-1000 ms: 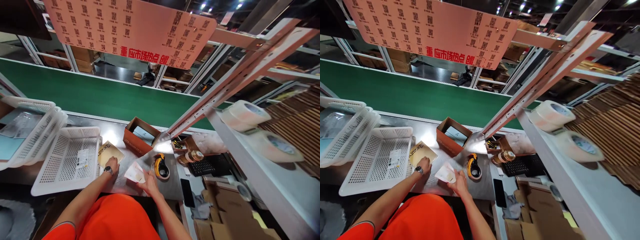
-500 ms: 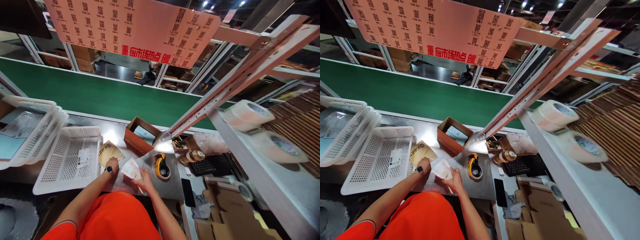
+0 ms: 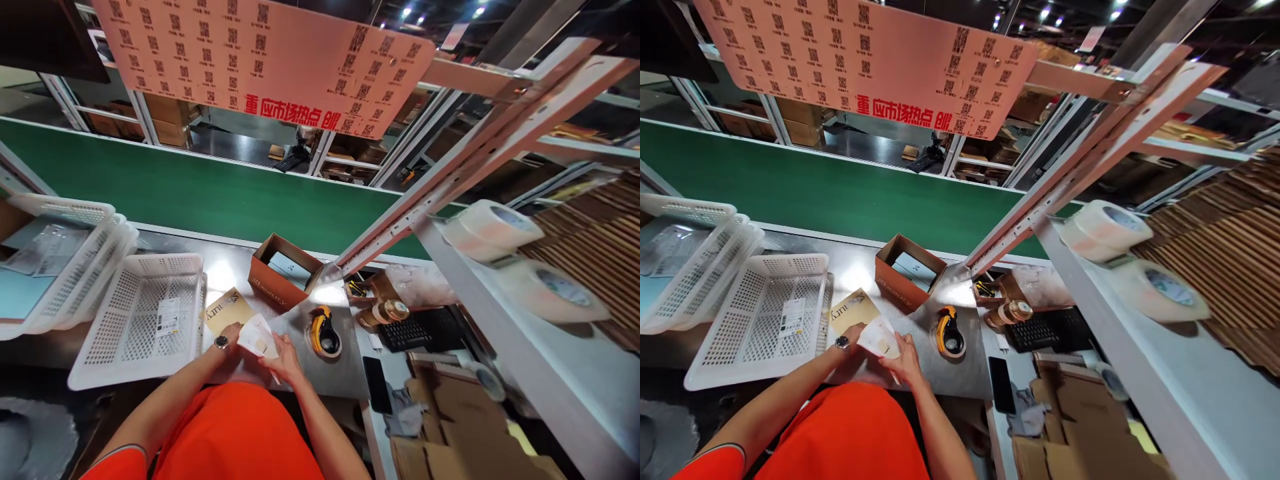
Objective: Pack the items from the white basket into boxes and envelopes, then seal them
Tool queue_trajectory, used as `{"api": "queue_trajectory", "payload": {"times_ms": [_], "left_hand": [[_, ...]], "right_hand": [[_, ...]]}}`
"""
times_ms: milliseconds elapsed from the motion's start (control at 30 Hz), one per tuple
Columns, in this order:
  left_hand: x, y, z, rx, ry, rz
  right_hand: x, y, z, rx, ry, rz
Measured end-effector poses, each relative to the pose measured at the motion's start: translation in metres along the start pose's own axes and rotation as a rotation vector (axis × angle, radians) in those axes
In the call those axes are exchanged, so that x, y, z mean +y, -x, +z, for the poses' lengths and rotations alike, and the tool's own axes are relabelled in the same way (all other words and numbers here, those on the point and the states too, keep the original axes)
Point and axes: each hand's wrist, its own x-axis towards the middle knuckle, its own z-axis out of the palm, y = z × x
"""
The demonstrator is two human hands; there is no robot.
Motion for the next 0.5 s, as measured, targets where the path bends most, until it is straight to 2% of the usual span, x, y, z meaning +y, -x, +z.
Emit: {"api": "queue_trajectory", "payload": {"times_ms": [133, 367, 500], "left_hand": [[0.001, 0.005, 0.015, 0.001, 0.166, -0.029], [-0.014, -0.006, 0.019, 0.113, 0.369, -0.214], [-0.014, -0.007, 0.025, 0.155, 0.458, -0.230]], "right_hand": [[0.003, 0.003, -0.002, -0.016, 0.020, 0.012], [-0.002, 0.014, -0.004, -0.050, 0.240, -0.015], [-0.013, 0.014, -0.004, -0.066, 0.332, -0.018]]}}
